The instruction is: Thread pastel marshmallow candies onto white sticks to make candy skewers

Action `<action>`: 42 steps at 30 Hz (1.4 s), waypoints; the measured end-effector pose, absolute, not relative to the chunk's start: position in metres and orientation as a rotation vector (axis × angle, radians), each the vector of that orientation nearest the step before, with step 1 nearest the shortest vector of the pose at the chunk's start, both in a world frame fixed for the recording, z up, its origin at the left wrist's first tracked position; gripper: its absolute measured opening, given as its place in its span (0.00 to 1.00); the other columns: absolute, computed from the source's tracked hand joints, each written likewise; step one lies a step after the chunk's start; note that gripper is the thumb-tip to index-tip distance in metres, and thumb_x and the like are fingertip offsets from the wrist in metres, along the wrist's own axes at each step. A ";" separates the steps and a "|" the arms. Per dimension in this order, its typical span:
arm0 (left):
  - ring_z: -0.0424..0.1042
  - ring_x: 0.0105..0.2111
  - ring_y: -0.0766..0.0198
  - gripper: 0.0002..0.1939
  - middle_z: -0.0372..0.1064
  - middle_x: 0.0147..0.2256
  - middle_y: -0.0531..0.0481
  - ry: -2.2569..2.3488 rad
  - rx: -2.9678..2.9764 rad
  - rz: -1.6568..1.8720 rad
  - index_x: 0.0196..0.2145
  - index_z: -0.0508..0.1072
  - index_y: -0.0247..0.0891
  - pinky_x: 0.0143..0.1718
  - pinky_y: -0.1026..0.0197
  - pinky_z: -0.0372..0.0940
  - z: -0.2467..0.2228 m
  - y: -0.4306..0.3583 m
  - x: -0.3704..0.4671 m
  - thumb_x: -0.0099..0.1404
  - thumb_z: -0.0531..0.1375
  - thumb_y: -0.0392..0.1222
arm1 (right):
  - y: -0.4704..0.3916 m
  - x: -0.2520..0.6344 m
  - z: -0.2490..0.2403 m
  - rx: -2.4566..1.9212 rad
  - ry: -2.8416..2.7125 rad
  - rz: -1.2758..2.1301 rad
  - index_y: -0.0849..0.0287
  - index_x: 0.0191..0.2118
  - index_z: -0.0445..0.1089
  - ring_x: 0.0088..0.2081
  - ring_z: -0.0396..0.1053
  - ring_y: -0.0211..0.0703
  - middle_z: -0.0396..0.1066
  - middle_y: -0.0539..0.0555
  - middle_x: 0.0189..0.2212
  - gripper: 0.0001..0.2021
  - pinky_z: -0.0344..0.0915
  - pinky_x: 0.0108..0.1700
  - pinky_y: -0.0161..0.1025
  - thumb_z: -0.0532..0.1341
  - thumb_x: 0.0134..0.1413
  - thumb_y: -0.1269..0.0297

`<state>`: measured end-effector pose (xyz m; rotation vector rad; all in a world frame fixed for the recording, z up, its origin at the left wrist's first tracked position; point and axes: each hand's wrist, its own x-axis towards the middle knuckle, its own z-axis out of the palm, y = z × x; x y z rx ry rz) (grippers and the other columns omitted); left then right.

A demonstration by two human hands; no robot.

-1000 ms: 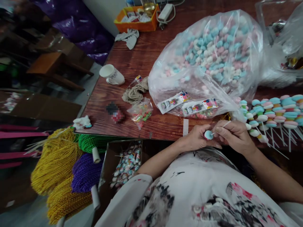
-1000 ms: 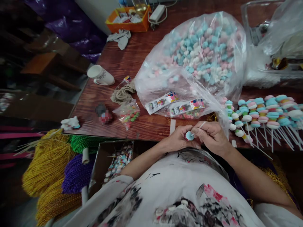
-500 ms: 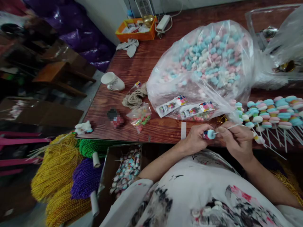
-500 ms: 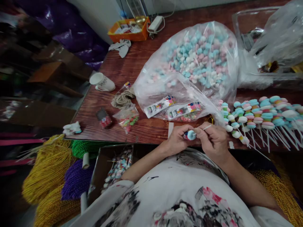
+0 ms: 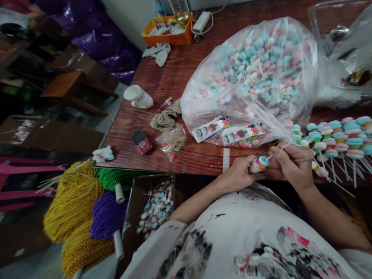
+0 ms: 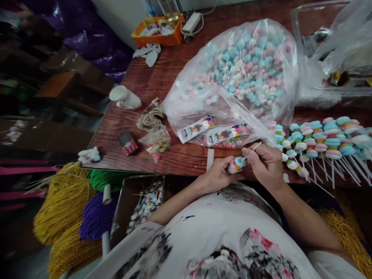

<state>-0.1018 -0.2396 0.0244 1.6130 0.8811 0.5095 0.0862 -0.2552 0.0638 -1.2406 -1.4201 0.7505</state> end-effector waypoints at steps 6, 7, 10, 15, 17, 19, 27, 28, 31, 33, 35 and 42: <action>0.67 0.31 0.66 0.18 0.70 0.30 0.55 1.104 1.668 0.647 0.36 0.69 0.37 0.33 0.65 0.60 0.021 -0.242 -0.107 0.59 0.68 0.53 | -0.253 0.085 0.064 -1.300 -1.317 0.559 0.58 0.20 0.65 0.21 0.57 0.34 0.62 0.45 0.17 0.18 0.54 0.26 0.37 0.65 0.61 0.64; 0.67 0.31 0.67 0.19 0.69 0.30 0.55 1.114 1.678 0.659 0.36 0.69 0.38 0.33 0.65 0.60 0.020 -0.243 -0.107 0.59 0.68 0.53 | -0.254 0.084 0.063 -1.298 -1.307 0.558 0.58 0.20 0.64 0.21 0.57 0.34 0.61 0.45 0.17 0.19 0.54 0.27 0.37 0.65 0.61 0.64; 0.67 0.31 0.67 0.20 0.70 0.30 0.55 1.110 1.700 0.664 0.35 0.68 0.38 0.32 0.65 0.59 0.019 -0.243 -0.107 0.58 0.68 0.55 | -0.257 0.076 0.061 -1.280 -1.361 0.571 0.58 0.20 0.63 0.21 0.56 0.34 0.60 0.45 0.17 0.19 0.54 0.26 0.37 0.65 0.61 0.65; 0.69 0.31 0.66 0.20 0.71 0.30 0.54 1.056 1.667 0.623 0.37 0.70 0.38 0.32 0.64 0.60 0.015 -0.245 -0.102 0.59 0.68 0.56 | -0.259 0.062 0.060 -1.204 -1.466 0.539 0.58 0.22 0.64 0.21 0.55 0.32 0.61 0.44 0.18 0.15 0.53 0.25 0.36 0.65 0.59 0.70; 0.69 0.31 0.65 0.21 0.71 0.30 0.54 1.036 1.625 0.633 0.38 0.70 0.38 0.33 0.64 0.61 0.015 -0.246 -0.100 0.58 0.68 0.57 | -0.258 0.061 0.056 -1.215 -1.441 0.569 0.58 0.22 0.65 0.20 0.56 0.32 0.62 0.44 0.18 0.15 0.54 0.25 0.36 0.65 0.59 0.69; 0.69 0.31 0.65 0.22 0.70 0.29 0.54 1.032 1.590 0.639 0.37 0.70 0.37 0.33 0.64 0.61 0.015 -0.245 -0.101 0.58 0.68 0.58 | -0.257 0.063 0.050 -1.245 -1.376 0.667 0.58 0.22 0.66 0.21 0.57 0.33 0.63 0.45 0.18 0.16 0.55 0.26 0.36 0.65 0.60 0.66; 0.64 0.30 0.67 0.24 0.68 0.29 0.55 1.176 1.695 0.599 0.36 0.70 0.37 0.31 0.65 0.57 0.022 -0.240 -0.115 0.56 0.69 0.61 | -0.272 0.071 0.031 -1.315 -1.345 0.511 0.56 0.26 0.70 0.22 0.61 0.37 0.66 0.47 0.20 0.11 0.58 0.28 0.38 0.65 0.60 0.65; 0.64 0.30 0.67 0.24 0.68 0.29 0.55 1.148 1.703 0.580 0.36 0.70 0.37 0.31 0.65 0.57 0.022 -0.240 -0.115 0.57 0.68 0.61 | -0.273 0.070 0.032 -1.295 -1.400 0.423 0.56 0.27 0.72 0.23 0.62 0.37 0.67 0.47 0.20 0.09 0.58 0.28 0.38 0.65 0.59 0.67; 0.65 0.30 0.67 0.23 0.67 0.28 0.56 1.040 1.707 0.551 0.35 0.69 0.37 0.31 0.65 0.57 0.023 -0.241 -0.110 0.61 0.64 0.61 | -0.270 0.068 0.038 -1.252 -1.510 0.373 0.56 0.27 0.71 0.22 0.63 0.37 0.68 0.47 0.20 0.08 0.58 0.28 0.38 0.65 0.57 0.70; 0.65 0.30 0.67 0.23 0.67 0.28 0.56 0.992 1.699 0.553 0.35 0.69 0.37 0.32 0.65 0.57 0.022 -0.242 -0.106 0.62 0.64 0.61 | -0.265 0.069 0.041 -1.280 -1.495 0.594 0.57 0.23 0.69 0.21 0.61 0.35 0.66 0.46 0.18 0.13 0.58 0.26 0.36 0.64 0.59 0.67; 0.65 0.30 0.67 0.24 0.67 0.29 0.55 0.975 1.686 0.559 0.36 0.69 0.36 0.32 0.65 0.57 0.021 -0.242 -0.105 0.60 0.66 0.61 | -0.258 0.070 0.043 -1.293 -1.419 0.879 0.58 0.20 0.66 0.20 0.59 0.34 0.63 0.46 0.17 0.17 0.57 0.24 0.35 0.64 0.60 0.62; 0.64 0.30 0.67 0.28 0.67 0.29 0.56 0.947 1.511 0.491 0.35 0.73 0.35 0.33 0.65 0.58 0.029 -0.239 -0.119 0.47 0.74 0.58 | -0.247 0.080 0.058 -1.035 -1.525 0.946 0.56 0.26 0.74 0.23 0.67 0.38 0.72 0.49 0.21 0.11 0.63 0.27 0.37 0.66 0.59 0.60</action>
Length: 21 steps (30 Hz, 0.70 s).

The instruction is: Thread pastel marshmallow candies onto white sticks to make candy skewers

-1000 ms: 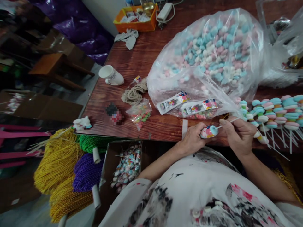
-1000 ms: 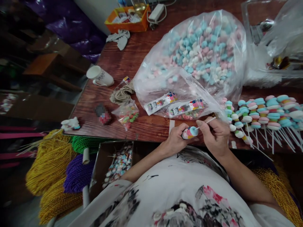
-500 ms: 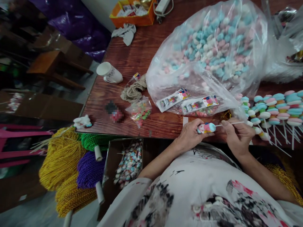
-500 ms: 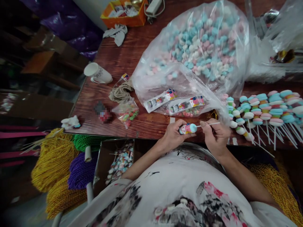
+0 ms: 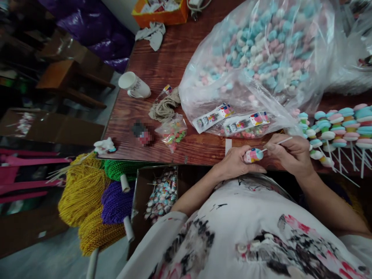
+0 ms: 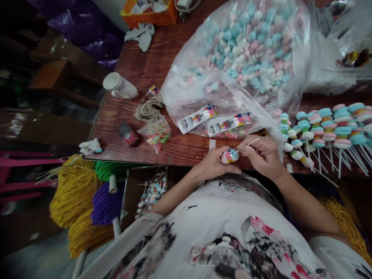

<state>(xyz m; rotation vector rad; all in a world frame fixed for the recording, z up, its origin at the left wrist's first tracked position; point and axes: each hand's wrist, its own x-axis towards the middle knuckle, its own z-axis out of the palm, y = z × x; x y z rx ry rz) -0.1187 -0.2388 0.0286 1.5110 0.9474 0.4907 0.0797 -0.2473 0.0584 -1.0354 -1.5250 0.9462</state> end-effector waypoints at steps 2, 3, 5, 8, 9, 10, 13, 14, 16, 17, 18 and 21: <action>0.65 0.31 0.68 0.26 0.68 0.30 0.55 0.858 1.366 0.502 0.35 0.74 0.34 0.35 0.65 0.61 0.029 -0.241 -0.120 0.47 0.75 0.55 | -0.246 0.079 0.064 -0.996 -1.606 0.834 0.56 0.27 0.75 0.23 0.68 0.39 0.73 0.50 0.22 0.09 0.63 0.27 0.38 0.65 0.59 0.63; 0.65 0.32 0.68 0.26 0.68 0.31 0.55 0.831 1.294 0.526 0.36 0.75 0.33 0.37 0.65 0.62 0.028 -0.242 -0.119 0.48 0.75 0.54 | -0.245 0.078 0.066 -0.994 -1.640 0.765 0.56 0.27 0.74 0.22 0.67 0.38 0.72 0.49 0.21 0.09 0.62 0.27 0.37 0.65 0.59 0.65; 0.66 0.32 0.68 0.25 0.69 0.32 0.54 0.823 1.192 0.586 0.37 0.75 0.32 0.38 0.64 0.63 0.025 -0.245 -0.114 0.47 0.75 0.51 | -0.245 0.073 0.067 -1.015 -1.688 0.645 0.57 0.26 0.72 0.21 0.64 0.36 0.70 0.48 0.20 0.10 0.59 0.26 0.36 0.64 0.59 0.68; 0.66 0.32 0.68 0.27 0.70 0.31 0.54 0.863 1.159 0.648 0.37 0.76 0.32 0.39 0.63 0.64 0.021 -0.247 -0.105 0.43 0.77 0.49 | -0.243 0.062 0.063 -1.067 -1.702 0.612 0.59 0.22 0.67 0.20 0.60 0.33 0.64 0.46 0.17 0.14 0.56 0.25 0.35 0.63 0.59 0.69; 0.66 0.32 0.68 0.28 0.70 0.31 0.54 0.869 1.153 0.655 0.37 0.76 0.32 0.39 0.63 0.64 0.020 -0.247 -0.103 0.41 0.78 0.48 | -0.242 0.059 0.061 -1.087 -1.697 0.660 0.59 0.21 0.66 0.19 0.58 0.32 0.62 0.46 0.16 0.15 0.55 0.24 0.35 0.63 0.59 0.68; 0.66 0.31 0.68 0.28 0.70 0.31 0.54 0.868 1.140 0.658 0.36 0.77 0.32 0.39 0.63 0.64 0.021 -0.247 -0.102 0.40 0.78 0.48 | -0.240 0.057 0.060 -1.099 -1.690 0.733 0.59 0.21 0.66 0.19 0.57 0.32 0.61 0.45 0.16 0.16 0.54 0.24 0.34 0.63 0.59 0.66; 0.66 0.32 0.68 0.29 0.70 0.31 0.54 0.833 1.051 0.655 0.37 0.77 0.32 0.41 0.62 0.64 0.025 -0.244 -0.102 0.40 0.78 0.48 | -0.233 0.056 0.054 -1.101 -1.627 1.015 0.59 0.20 0.66 0.19 0.56 0.32 0.60 0.45 0.16 0.16 0.53 0.22 0.33 0.63 0.58 0.63; 0.66 0.32 0.68 0.30 0.70 0.31 0.54 0.822 1.021 0.647 0.39 0.76 0.32 0.40 0.62 0.63 0.026 -0.243 -0.104 0.40 0.78 0.48 | -0.231 0.057 0.052 -1.099 -1.589 1.086 0.59 0.20 0.67 0.19 0.57 0.32 0.61 0.45 0.16 0.16 0.53 0.21 0.33 0.64 0.58 0.61; 0.66 0.32 0.68 0.33 0.70 0.32 0.54 0.826 1.020 0.627 0.43 0.76 0.32 0.41 0.63 0.63 0.026 -0.242 -0.106 0.41 0.78 0.48 | -0.227 0.061 0.049 -1.113 -1.481 1.136 0.59 0.20 0.69 0.20 0.59 0.34 0.64 0.47 0.16 0.17 0.56 0.22 0.33 0.65 0.57 0.59; 0.66 0.33 0.68 0.34 0.70 0.34 0.54 0.843 1.051 0.626 0.46 0.75 0.33 0.41 0.63 0.63 0.025 -0.242 -0.107 0.42 0.78 0.47 | -0.225 0.064 0.047 -1.130 -1.410 1.124 0.59 0.21 0.70 0.20 0.60 0.34 0.66 0.47 0.17 0.17 0.57 0.23 0.33 0.66 0.57 0.58; 0.67 0.34 0.67 0.34 0.71 0.35 0.53 0.869 1.093 0.631 0.47 0.74 0.33 0.42 0.63 0.62 0.024 -0.242 -0.108 0.44 0.77 0.46 | -0.224 0.066 0.046 -1.146 -1.334 1.098 0.58 0.22 0.71 0.21 0.61 0.35 0.67 0.48 0.18 0.16 0.58 0.23 0.34 0.67 0.57 0.57; 0.66 0.35 0.67 0.25 0.70 0.35 0.53 0.896 1.197 0.602 0.42 0.74 0.33 0.42 0.63 0.62 0.017 -0.243 -0.111 0.50 0.73 0.47 | -0.221 0.071 0.046 -1.165 -1.171 1.068 0.56 0.30 0.77 0.20 0.62 0.35 0.70 0.49 0.21 0.10 0.59 0.21 0.34 0.69 0.56 0.55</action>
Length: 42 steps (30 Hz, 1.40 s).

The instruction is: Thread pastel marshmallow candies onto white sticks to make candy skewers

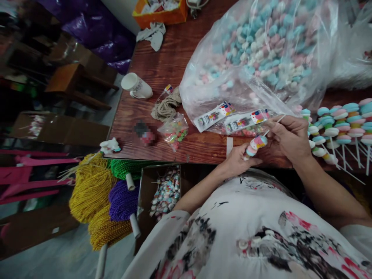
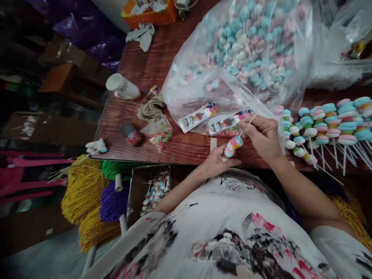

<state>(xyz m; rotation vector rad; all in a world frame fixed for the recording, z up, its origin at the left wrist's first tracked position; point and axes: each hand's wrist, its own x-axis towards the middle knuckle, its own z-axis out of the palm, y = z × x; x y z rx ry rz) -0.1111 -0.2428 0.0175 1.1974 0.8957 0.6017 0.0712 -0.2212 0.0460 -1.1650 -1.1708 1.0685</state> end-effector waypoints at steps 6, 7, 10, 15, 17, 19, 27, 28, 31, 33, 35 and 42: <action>0.56 0.23 0.73 0.23 0.58 0.21 0.59 0.559 1.170 0.144 0.25 0.66 0.35 0.26 0.66 0.53 0.022 -0.239 -0.122 0.48 0.74 0.51 | -0.213 0.078 0.057 -1.071 -1.159 1.359 0.57 0.25 0.77 0.15 0.53 0.32 0.66 0.48 0.15 0.16 0.46 0.16 0.34 0.73 0.47 0.49; 0.56 0.22 0.73 0.24 0.57 0.21 0.60 0.519 1.138 0.106 0.24 0.65 0.36 0.25 0.66 0.52 0.024 -0.239 -0.124 0.46 0.75 0.50 | -0.211 0.079 0.059 -1.065 -1.133 1.349 0.57 0.24 0.76 0.15 0.53 0.32 0.65 0.48 0.15 0.17 0.45 0.16 0.34 0.74 0.46 0.48; 0.58 0.21 0.73 0.25 0.60 0.21 0.59 0.432 1.022 0.056 0.26 0.64 0.36 0.23 0.66 0.54 0.027 -0.238 -0.126 0.44 0.76 0.49 | -0.210 0.079 0.061 -1.077 -1.061 1.280 0.56 0.22 0.73 0.16 0.52 0.32 0.62 0.47 0.14 0.19 0.45 0.16 0.35 0.75 0.44 0.47; 0.65 0.22 0.71 0.31 0.68 0.26 0.55 0.407 0.843 0.114 0.35 0.66 0.37 0.23 0.66 0.59 0.022 -0.239 -0.123 0.43 0.77 0.52 | -0.219 0.075 0.055 -1.114 -1.143 1.241 0.56 0.22 0.72 0.18 0.53 0.33 0.63 0.48 0.16 0.19 0.48 0.19 0.35 0.73 0.49 0.47; 0.67 0.22 0.71 0.30 0.68 0.27 0.55 0.475 0.854 0.177 0.36 0.66 0.36 0.23 0.66 0.60 0.023 -0.238 -0.122 0.47 0.75 0.55 | -0.223 0.074 0.051 -1.113 -1.164 1.218 0.57 0.22 0.71 0.19 0.53 0.33 0.62 0.47 0.16 0.19 0.50 0.20 0.35 0.72 0.50 0.48; 0.66 0.23 0.73 0.27 0.65 0.27 0.57 0.566 0.928 0.232 0.34 0.65 0.36 0.25 0.67 0.62 0.026 -0.237 -0.121 0.51 0.73 0.56 | -0.226 0.074 0.047 -1.130 -1.165 1.182 0.58 0.21 0.69 0.19 0.53 0.32 0.61 0.46 0.16 0.20 0.50 0.21 0.35 0.73 0.50 0.50; 0.61 0.21 0.74 0.25 0.61 0.23 0.59 0.628 1.053 0.295 0.30 0.64 0.37 0.24 0.67 0.58 0.039 -0.241 -0.118 0.57 0.68 0.60 | -0.240 0.067 0.053 -1.228 -1.383 0.922 0.58 0.21 0.69 0.20 0.56 0.34 0.62 0.46 0.17 0.17 0.54 0.23 0.34 0.70 0.53 0.55; 0.61 0.21 0.73 0.26 0.62 0.22 0.58 0.624 1.047 0.308 0.30 0.64 0.36 0.24 0.66 0.57 0.039 -0.241 -0.117 0.57 0.68 0.61 | -0.243 0.064 0.054 -1.223 -1.430 0.899 0.58 0.21 0.69 0.21 0.57 0.34 0.63 0.46 0.17 0.17 0.55 0.24 0.34 0.69 0.54 0.56; 0.61 0.20 0.73 0.28 0.62 0.22 0.58 0.633 0.994 0.342 0.34 0.66 0.36 0.23 0.66 0.56 0.037 -0.242 -0.115 0.54 0.69 0.64 | -0.250 0.057 0.054 -1.198 -1.507 0.955 0.59 0.21 0.69 0.20 0.58 0.34 0.65 0.47 0.16 0.17 0.55 0.24 0.34 0.68 0.55 0.57; 0.60 0.20 0.73 0.30 0.62 0.22 0.59 0.644 0.986 0.332 0.35 0.67 0.36 0.23 0.66 0.56 0.037 -0.242 -0.114 0.53 0.68 0.66 | -0.253 0.054 0.049 -1.188 -1.483 1.088 0.59 0.20 0.69 0.19 0.58 0.33 0.64 0.46 0.16 0.17 0.55 0.23 0.34 0.68 0.55 0.56; 0.60 0.20 0.73 0.31 0.62 0.22 0.58 0.666 1.004 0.313 0.38 0.68 0.36 0.23 0.67 0.55 0.038 -0.241 -0.116 0.55 0.66 0.68 | -0.254 0.054 0.043 -1.170 -1.385 1.262 0.59 0.22 0.70 0.19 0.59 0.34 0.66 0.46 0.17 0.16 0.56 0.22 0.34 0.68 0.55 0.55; 0.66 0.31 0.69 0.21 0.69 0.32 0.52 0.812 1.383 0.647 0.43 0.75 0.34 0.37 0.65 0.63 0.050 -0.235 -0.120 0.66 0.62 0.57 | -0.242 0.062 0.049 -1.104 -1.244 1.186 0.57 0.25 0.75 0.24 0.64 0.36 0.71 0.48 0.22 0.12 0.61 0.27 0.35 0.70 0.54 0.57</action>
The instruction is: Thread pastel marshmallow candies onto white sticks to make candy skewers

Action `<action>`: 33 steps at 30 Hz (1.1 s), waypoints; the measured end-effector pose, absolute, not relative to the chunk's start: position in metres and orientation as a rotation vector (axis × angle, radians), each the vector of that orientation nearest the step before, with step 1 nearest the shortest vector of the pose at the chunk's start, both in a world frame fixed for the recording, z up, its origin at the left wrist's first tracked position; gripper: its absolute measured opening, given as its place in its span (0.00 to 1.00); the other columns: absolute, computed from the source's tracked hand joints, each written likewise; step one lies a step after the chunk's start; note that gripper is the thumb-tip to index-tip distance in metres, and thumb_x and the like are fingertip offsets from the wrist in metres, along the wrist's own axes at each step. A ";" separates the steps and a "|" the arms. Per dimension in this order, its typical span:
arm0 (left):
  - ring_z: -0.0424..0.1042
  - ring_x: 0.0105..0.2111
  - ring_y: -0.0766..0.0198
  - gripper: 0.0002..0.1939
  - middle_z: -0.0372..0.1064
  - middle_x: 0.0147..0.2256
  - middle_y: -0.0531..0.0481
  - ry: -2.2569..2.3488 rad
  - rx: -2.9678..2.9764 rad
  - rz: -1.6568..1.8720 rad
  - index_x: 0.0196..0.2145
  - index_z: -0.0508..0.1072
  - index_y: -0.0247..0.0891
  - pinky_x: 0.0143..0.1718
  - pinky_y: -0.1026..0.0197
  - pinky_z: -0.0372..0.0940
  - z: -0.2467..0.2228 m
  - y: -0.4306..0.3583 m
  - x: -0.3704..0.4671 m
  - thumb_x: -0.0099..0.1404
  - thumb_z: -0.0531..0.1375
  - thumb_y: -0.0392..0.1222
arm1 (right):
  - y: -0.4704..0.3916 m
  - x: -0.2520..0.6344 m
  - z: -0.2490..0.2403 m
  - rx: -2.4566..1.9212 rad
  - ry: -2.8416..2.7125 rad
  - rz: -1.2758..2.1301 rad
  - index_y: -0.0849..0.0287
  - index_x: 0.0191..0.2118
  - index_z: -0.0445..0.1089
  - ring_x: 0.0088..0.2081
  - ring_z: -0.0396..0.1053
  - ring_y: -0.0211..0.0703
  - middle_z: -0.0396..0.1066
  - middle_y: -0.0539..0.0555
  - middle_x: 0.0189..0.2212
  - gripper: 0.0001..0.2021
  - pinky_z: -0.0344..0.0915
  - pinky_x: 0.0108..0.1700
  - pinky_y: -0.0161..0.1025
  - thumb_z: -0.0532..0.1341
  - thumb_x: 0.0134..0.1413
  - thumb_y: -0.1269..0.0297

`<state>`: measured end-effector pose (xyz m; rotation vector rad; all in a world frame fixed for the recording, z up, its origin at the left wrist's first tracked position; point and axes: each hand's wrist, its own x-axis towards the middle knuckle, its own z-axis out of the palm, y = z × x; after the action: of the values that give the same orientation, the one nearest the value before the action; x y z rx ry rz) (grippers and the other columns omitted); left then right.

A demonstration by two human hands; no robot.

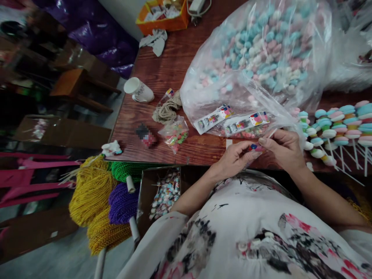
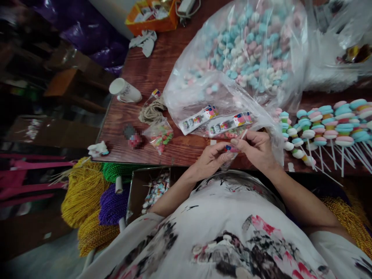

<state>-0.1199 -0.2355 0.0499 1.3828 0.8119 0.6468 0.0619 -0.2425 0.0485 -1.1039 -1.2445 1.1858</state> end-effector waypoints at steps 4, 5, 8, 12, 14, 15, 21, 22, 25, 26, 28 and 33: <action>0.68 0.34 0.66 0.20 0.72 0.32 0.49 0.922 1.574 0.820 0.37 0.79 0.34 0.41 0.63 0.64 0.046 -0.234 -0.114 0.69 0.58 0.55 | -0.238 0.062 0.069 -1.071 -1.368 1.075 0.55 0.31 0.77 0.26 0.66 0.38 0.73 0.49 0.25 0.06 0.63 0.29 0.36 0.69 0.56 0.60; 0.68 0.33 0.66 0.20 0.72 0.32 0.49 0.938 1.579 0.845 0.37 0.79 0.35 0.40 0.63 0.64 0.044 -0.235 -0.113 0.70 0.57 0.55 | -0.237 0.062 0.072 -1.074 -1.382 1.032 0.55 0.33 0.77 0.27 0.67 0.39 0.73 0.49 0.26 0.05 0.64 0.30 0.37 0.68 0.57 0.60; 0.66 0.31 0.67 0.21 0.69 0.29 0.50 0.954 1.534 0.873 0.32 0.78 0.35 0.38 0.63 0.64 0.040 -0.239 -0.108 0.68 0.58 0.57 | -0.235 0.064 0.076 -1.081 -1.519 0.971 0.55 0.30 0.77 0.26 0.68 0.40 0.74 0.50 0.25 0.06 0.63 0.30 0.37 0.66 0.58 0.62; 0.62 0.27 0.69 0.23 0.64 0.25 0.53 0.994 1.297 0.897 0.27 0.75 0.36 0.32 0.64 0.62 0.035 -0.243 -0.103 0.63 0.63 0.61 | -0.235 0.066 0.067 -1.052 -1.605 0.997 0.57 0.27 0.75 0.21 0.64 0.37 0.70 0.48 0.19 0.08 0.60 0.26 0.36 0.66 0.57 0.64; 0.59 0.24 0.71 0.22 0.64 0.23 0.54 1.015 1.108 0.943 0.28 0.77 0.36 0.27 0.65 0.59 0.032 -0.241 -0.102 0.60 0.65 0.61 | -0.238 0.065 0.059 -1.078 -1.413 0.979 0.56 0.30 0.76 0.24 0.66 0.38 0.72 0.48 0.22 0.05 0.63 0.28 0.36 0.67 0.56 0.64; 0.58 0.23 0.72 0.22 0.64 0.23 0.55 1.021 1.031 0.973 0.30 0.78 0.37 0.26 0.65 0.58 0.031 -0.239 -0.101 0.59 0.66 0.61 | -0.240 0.063 0.054 -1.094 -1.291 0.968 0.55 0.33 0.76 0.26 0.67 0.38 0.73 0.48 0.25 0.03 0.65 0.29 0.36 0.67 0.55 0.63; 0.70 0.37 0.67 0.16 0.74 0.33 0.52 0.996 1.072 1.107 0.30 0.81 0.40 0.45 0.61 0.66 0.028 -0.233 -0.097 0.58 0.69 0.57 | -0.259 0.049 0.031 -1.210 -1.278 0.947 0.56 0.31 0.75 0.28 0.67 0.39 0.72 0.49 0.26 0.03 0.65 0.33 0.37 0.68 0.52 0.64; 0.71 0.40 0.66 0.15 0.75 0.36 0.51 0.985 1.090 1.097 0.33 0.82 0.41 0.49 0.61 0.66 0.028 -0.235 -0.097 0.59 0.68 0.56 | -0.260 0.048 0.029 -1.213 -1.296 0.903 0.56 0.29 0.73 0.27 0.66 0.39 0.71 0.48 0.25 0.05 0.64 0.32 0.37 0.67 0.53 0.65; 0.71 0.46 0.66 0.18 0.75 0.42 0.51 0.939 1.030 1.002 0.46 0.80 0.44 0.52 0.62 0.64 0.024 -0.243 -0.102 0.63 0.65 0.56 | -0.257 0.050 0.027 -1.178 -1.336 0.822 0.56 0.27 0.71 0.28 0.66 0.39 0.69 0.48 0.24 0.07 0.64 0.33 0.38 0.65 0.56 0.66; 0.71 0.44 0.67 0.20 0.75 0.41 0.51 0.922 0.973 0.960 0.48 0.79 0.44 0.49 0.63 0.65 0.022 -0.245 -0.104 0.64 0.64 0.57 | -0.256 0.051 0.026 -1.161 -1.369 0.810 0.56 0.28 0.72 0.28 0.66 0.39 0.69 0.48 0.25 0.07 0.64 0.33 0.38 0.65 0.57 0.67; 0.69 0.35 0.69 0.19 0.73 0.35 0.53 0.888 0.865 0.892 0.45 0.79 0.41 0.40 0.66 0.65 0.017 -0.249 -0.108 0.64 0.64 0.57 | -0.255 0.051 0.026 -1.120 -1.451 0.766 0.55 0.30 0.72 0.28 0.66 0.39 0.69 0.49 0.26 0.05 0.64 0.32 0.38 0.64 0.58 0.69; 0.60 0.26 0.72 0.20 0.64 0.27 0.56 0.857 0.831 0.828 0.38 0.76 0.37 0.31 0.67 0.59 0.014 -0.254 -0.112 0.62 0.65 0.59 | -0.260 0.038 0.018 -1.093 -1.543 0.505 0.54 0.35 0.74 0.30 0.69 0.42 0.72 0.53 0.30 0.06 0.66 0.31 0.39 0.61 0.58 0.72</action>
<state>-0.1123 -0.2543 0.0136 0.8314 0.8568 0.8279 0.0381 -0.2602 0.0181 -1.0927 -1.5426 0.5049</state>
